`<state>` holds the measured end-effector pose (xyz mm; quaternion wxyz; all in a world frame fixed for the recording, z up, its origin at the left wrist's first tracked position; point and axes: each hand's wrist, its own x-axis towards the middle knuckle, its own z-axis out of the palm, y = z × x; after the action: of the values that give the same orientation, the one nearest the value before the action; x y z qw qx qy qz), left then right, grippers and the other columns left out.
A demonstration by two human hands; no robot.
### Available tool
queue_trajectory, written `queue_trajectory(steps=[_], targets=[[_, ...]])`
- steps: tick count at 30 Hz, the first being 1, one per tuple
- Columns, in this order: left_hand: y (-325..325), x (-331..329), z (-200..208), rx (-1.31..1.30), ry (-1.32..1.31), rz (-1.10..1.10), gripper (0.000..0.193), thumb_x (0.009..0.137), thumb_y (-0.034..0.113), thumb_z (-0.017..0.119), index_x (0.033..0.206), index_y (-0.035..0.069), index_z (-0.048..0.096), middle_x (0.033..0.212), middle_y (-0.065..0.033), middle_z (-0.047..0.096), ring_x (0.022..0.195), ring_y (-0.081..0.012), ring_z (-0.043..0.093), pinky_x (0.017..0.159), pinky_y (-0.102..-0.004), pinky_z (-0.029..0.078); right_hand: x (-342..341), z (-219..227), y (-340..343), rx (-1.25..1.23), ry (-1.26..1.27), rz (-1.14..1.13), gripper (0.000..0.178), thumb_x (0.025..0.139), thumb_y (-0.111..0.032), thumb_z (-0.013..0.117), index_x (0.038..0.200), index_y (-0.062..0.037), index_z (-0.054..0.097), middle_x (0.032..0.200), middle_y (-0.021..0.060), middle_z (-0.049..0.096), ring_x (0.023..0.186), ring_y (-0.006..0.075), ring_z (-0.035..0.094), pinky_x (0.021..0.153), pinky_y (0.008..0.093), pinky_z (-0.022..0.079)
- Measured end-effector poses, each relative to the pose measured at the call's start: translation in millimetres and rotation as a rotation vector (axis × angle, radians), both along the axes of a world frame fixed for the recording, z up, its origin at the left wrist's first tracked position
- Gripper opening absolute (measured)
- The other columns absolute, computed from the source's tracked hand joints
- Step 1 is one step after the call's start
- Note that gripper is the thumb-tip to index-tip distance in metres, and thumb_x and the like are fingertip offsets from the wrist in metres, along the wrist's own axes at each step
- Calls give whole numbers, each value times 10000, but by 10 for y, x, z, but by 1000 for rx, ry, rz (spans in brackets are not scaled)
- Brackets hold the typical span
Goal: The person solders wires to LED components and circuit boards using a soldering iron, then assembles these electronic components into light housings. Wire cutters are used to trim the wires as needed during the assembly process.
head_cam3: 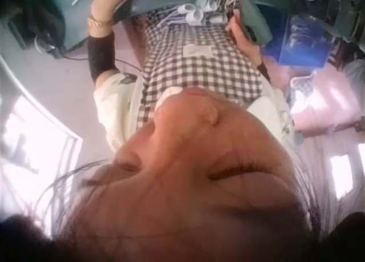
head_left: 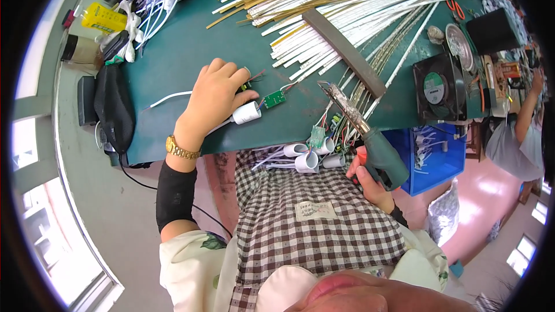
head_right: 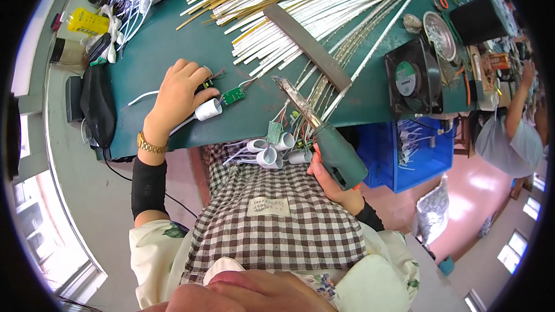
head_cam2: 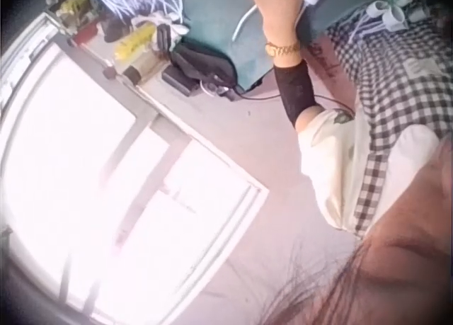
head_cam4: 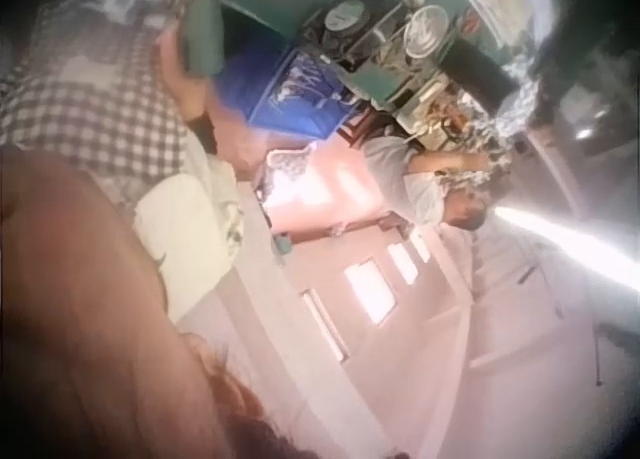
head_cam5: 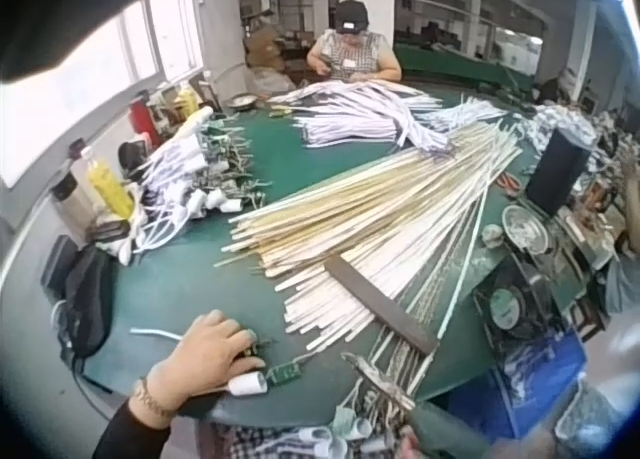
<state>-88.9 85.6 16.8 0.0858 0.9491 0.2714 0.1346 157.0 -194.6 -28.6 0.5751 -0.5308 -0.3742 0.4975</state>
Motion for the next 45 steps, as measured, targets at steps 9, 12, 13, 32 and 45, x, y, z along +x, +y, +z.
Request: queue_trajectory(steps=[9,12,13,32,45], targets=[[146,99,-78,-27,-162,46,131,858,75,618,959,43,540,892,-117,561,819,-340,566,721,-426,482,-30,21,-67,0,-25,-18,372,921,-30,577,1279,0,479,935,61,595,777,132,604,723,290,511],[87,110,61,-114,-174,68,122,872,64,604,971,36,537,902,-130,565,789,-363,574,690,-441,481,-19,4,-78,5,-17,-44,369,920,-26,582,1276,-1,487,939,59,596,773,133,607,715,287,514],[23,105,142,-111,-153,69,113,876,64,602,965,34,540,893,-134,565,771,-369,575,667,-441,478,-24,21,-54,-7,-9,-56,364,920,-25,585,1271,0,493,921,59,597,759,133,607,707,285,514],[-1422,557,68,-1727,-494,55,163,997,192,536,954,35,538,794,24,532,612,-28,464,562,-178,387,-179,314,462,31,260,5,581,848,-23,678,1354,-23,393,1050,132,626,978,174,602,863,327,490],[-1635,697,-25,-1508,-699,200,93,982,109,535,968,19,552,758,-8,602,552,-24,483,497,-169,380,-128,236,352,33,125,-83,562,821,22,690,1319,-24,434,883,66,627,810,111,590,739,252,476]])
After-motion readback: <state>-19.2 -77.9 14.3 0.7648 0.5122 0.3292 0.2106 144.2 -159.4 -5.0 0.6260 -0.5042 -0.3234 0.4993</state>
